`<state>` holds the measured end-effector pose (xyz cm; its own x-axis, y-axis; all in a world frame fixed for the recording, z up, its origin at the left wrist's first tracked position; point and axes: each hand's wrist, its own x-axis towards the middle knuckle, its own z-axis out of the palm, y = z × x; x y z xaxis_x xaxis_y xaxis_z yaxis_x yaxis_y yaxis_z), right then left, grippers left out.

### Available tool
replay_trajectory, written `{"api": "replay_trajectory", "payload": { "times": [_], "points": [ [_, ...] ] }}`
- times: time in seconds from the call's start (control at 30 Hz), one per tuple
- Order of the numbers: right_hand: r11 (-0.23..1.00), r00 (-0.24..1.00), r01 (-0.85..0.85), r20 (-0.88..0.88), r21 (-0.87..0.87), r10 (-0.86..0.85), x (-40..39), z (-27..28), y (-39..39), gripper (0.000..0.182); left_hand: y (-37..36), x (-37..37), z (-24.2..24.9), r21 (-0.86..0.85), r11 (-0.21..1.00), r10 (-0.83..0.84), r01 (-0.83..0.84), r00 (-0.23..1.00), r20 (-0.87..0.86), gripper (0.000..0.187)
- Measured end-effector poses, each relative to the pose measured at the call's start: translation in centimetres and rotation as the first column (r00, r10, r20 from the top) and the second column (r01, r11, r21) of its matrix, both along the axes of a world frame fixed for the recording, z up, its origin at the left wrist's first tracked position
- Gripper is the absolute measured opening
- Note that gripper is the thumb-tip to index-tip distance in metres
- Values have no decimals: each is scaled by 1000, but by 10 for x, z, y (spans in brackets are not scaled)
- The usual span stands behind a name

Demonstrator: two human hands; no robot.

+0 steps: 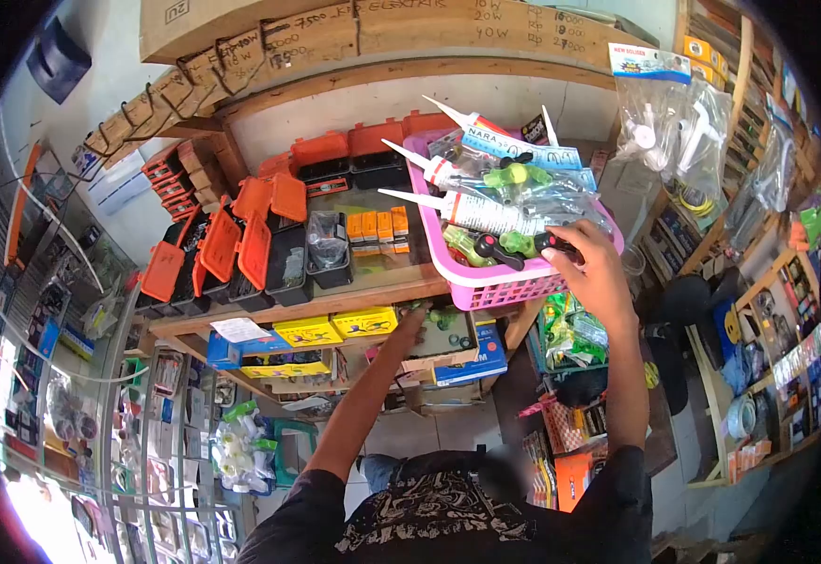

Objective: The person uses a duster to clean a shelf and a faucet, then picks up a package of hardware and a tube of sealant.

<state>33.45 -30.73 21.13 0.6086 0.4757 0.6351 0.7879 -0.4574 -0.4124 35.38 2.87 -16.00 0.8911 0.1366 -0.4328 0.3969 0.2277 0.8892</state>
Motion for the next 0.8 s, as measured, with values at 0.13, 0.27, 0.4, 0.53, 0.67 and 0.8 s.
{"api": "replay_trajectory", "payload": {
  "times": [0.13,0.27,0.4,0.53,0.67,0.8],
  "points": [
    [995,988,93,121,23,-95,6,-4,8,27,-16,-1,23,54,991,126,-118,975,-184,77],
    [952,934,104,301,289,-193,-6,3,10,24,-25,-11,53,168,984,82,-50,979,-189,66],
    [881,956,24,248,472,-159,-44,6,-7,25,-50,-64,105,481,876,-155,-47,915,372,43],
    [985,989,-137,-36,107,142,-91,-12,-25,25,-74,-138,207,248,953,-265,176,880,393,41],
    [939,890,-343,-322,-8,322,-107,-85,-5,20,-95,-196,234,60,894,-422,444,788,449,44],
    [949,858,-314,-439,-37,267,-113,-168,-4,22,-110,-216,192,290,800,-585,525,790,186,46]
  ]
}}
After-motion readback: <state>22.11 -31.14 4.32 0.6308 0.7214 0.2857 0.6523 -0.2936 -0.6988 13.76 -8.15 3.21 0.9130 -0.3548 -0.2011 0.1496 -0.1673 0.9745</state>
